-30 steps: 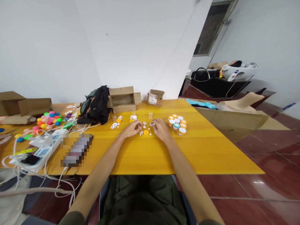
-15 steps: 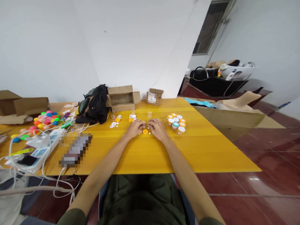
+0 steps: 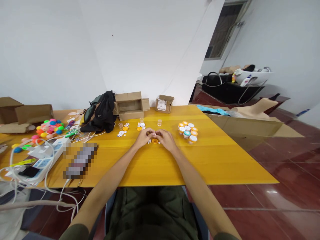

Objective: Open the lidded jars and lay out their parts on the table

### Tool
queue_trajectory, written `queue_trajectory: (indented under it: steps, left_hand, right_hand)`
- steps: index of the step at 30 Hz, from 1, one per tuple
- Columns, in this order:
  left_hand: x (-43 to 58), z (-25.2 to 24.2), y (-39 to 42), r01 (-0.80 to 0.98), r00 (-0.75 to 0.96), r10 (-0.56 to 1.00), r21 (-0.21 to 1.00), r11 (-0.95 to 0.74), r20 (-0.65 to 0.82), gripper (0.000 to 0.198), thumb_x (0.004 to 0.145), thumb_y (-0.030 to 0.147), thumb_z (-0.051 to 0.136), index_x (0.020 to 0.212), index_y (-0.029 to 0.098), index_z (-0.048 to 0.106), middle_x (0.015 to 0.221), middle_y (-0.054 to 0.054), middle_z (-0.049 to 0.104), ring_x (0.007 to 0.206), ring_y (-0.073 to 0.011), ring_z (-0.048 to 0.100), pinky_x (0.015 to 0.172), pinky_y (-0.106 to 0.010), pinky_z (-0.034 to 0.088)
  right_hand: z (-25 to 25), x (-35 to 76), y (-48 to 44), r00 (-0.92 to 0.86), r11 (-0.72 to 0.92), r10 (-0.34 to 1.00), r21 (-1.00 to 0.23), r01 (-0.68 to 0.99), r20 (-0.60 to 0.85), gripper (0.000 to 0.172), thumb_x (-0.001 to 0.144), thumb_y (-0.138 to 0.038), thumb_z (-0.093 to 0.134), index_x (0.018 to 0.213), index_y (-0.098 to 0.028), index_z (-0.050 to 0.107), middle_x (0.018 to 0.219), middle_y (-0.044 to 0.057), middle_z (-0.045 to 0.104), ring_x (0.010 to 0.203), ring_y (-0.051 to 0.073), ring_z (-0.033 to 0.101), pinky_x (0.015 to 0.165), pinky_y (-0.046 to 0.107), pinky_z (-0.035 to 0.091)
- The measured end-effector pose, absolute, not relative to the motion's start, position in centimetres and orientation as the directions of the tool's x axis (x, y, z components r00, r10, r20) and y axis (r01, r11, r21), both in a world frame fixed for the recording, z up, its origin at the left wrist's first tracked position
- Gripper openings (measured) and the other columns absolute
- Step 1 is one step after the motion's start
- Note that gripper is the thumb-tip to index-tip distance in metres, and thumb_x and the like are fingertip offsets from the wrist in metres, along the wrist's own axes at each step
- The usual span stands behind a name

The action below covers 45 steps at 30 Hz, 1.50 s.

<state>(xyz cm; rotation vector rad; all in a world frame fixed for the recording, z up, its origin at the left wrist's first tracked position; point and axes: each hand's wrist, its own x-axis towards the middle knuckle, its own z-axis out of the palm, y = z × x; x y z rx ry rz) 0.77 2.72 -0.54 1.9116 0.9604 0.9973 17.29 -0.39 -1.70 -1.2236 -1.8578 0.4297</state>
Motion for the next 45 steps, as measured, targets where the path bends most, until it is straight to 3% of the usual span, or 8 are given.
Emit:
queue_trajectory:
  steps: [10, 15, 20, 27, 33, 39, 45]
  left_hand:
    - [0.3, -0.6, 3.0, 0.345, 0.343, 0.866, 0.809, -0.477, 0.364, 0.007, 0.081, 0.023, 0.064, 0.075, 0.02, 0.067, 0.073, 0.001, 0.068, 0.069, -0.0147, 0.06, 0.067, -0.026, 0.049]
    - [0.5, -0.8, 2.7, 0.471, 0.409, 0.801, 0.651, -0.595, 0.436, 0.012, 0.081, 0.013, 0.063, 0.072, 0.021, 0.066, 0.074, -0.001, 0.068, 0.08, -0.0185, 0.061, 0.082, -0.032, 0.049]
    - [0.9, -0.9, 2.9, 0.556, 0.467, 0.778, 0.545, -0.628, 0.42, 0.015, 0.081, 0.011, 0.065, 0.073, 0.022, 0.068, 0.078, -0.003, 0.067, 0.087, -0.0214, 0.059, 0.088, -0.036, 0.046]
    - [1.5, -0.9, 3.2, 0.599, 0.439, 0.806, 0.54, -0.592, 0.396, 0.014, 0.082, 0.013, 0.069, 0.076, 0.025, 0.076, 0.083, -0.006, 0.069, 0.099, -0.025, 0.057, 0.092, -0.04, 0.043]
    - [1.4, -1.1, 3.3, 0.575, 0.469, 0.791, 0.544, -0.611, 0.393, 0.017, 0.086, 0.02, 0.067, 0.08, 0.029, 0.08, 0.087, -0.007, 0.071, 0.101, -0.0256, 0.056, 0.093, -0.041, 0.044]
    - [1.1, -1.4, 3.6, 0.559, 0.456, 0.796, 0.568, -0.604, 0.398, 0.017, 0.087, 0.021, 0.065, 0.084, 0.028, 0.081, 0.087, -0.006, 0.072, 0.096, -0.0236, 0.059, 0.095, -0.041, 0.044]
    - [0.6, -1.4, 3.8, 0.532, 0.437, 0.799, 0.598, -0.6, 0.414, 0.017, 0.086, 0.019, 0.065, 0.083, 0.027, 0.079, 0.087, -0.003, 0.074, 0.091, -0.0213, 0.063, 0.096, -0.039, 0.047]
  right_hand:
    - [-2.3, 17.8, 0.2, -0.064, 0.466, 0.848, -0.682, 0.564, 0.526, 0.005, 0.082, -0.023, 0.066, 0.08, -0.025, 0.07, 0.079, 0.003, 0.074, 0.077, 0.021, 0.068, 0.074, 0.033, 0.053]
    - [-2.5, 18.0, 0.7, 0.022, 0.433, 0.853, -0.731, 0.527, 0.521, 0.007, 0.082, -0.025, 0.064, 0.083, -0.024, 0.071, 0.083, 0.003, 0.075, 0.074, 0.02, 0.068, 0.072, 0.033, 0.055]
    - [-2.7, 17.8, 0.9, 0.054, 0.407, 0.874, -0.788, 0.462, 0.483, 0.011, 0.08, -0.023, 0.059, 0.083, -0.023, 0.07, 0.083, 0.003, 0.076, 0.072, 0.019, 0.069, 0.072, 0.033, 0.056]
    - [-2.9, 17.8, 1.0, 0.09, 0.418, 0.861, -0.795, 0.44, 0.501, 0.016, 0.08, -0.025, 0.058, 0.092, -0.024, 0.069, 0.08, 0.001, 0.075, 0.071, 0.018, 0.068, 0.071, 0.031, 0.056]
    - [-2.8, 17.6, 0.8, 0.065, 0.412, 0.866, -0.783, 0.466, 0.495, 0.01, 0.08, -0.024, 0.058, 0.083, -0.024, 0.067, 0.08, 0.001, 0.075, 0.073, 0.019, 0.069, 0.07, 0.032, 0.057]
    - [-2.9, 17.9, 1.0, 0.058, 0.422, 0.849, -0.739, 0.525, 0.526, 0.009, 0.079, -0.022, 0.06, 0.081, -0.025, 0.069, 0.084, 0.003, 0.075, 0.08, 0.022, 0.07, 0.078, 0.035, 0.057]
    - [-3.3, 17.8, 1.2, 0.04, 0.424, 0.859, -0.753, 0.504, 0.51, 0.014, 0.081, -0.022, 0.059, 0.086, -0.023, 0.073, 0.086, 0.004, 0.075, 0.075, 0.019, 0.069, 0.073, 0.032, 0.057]
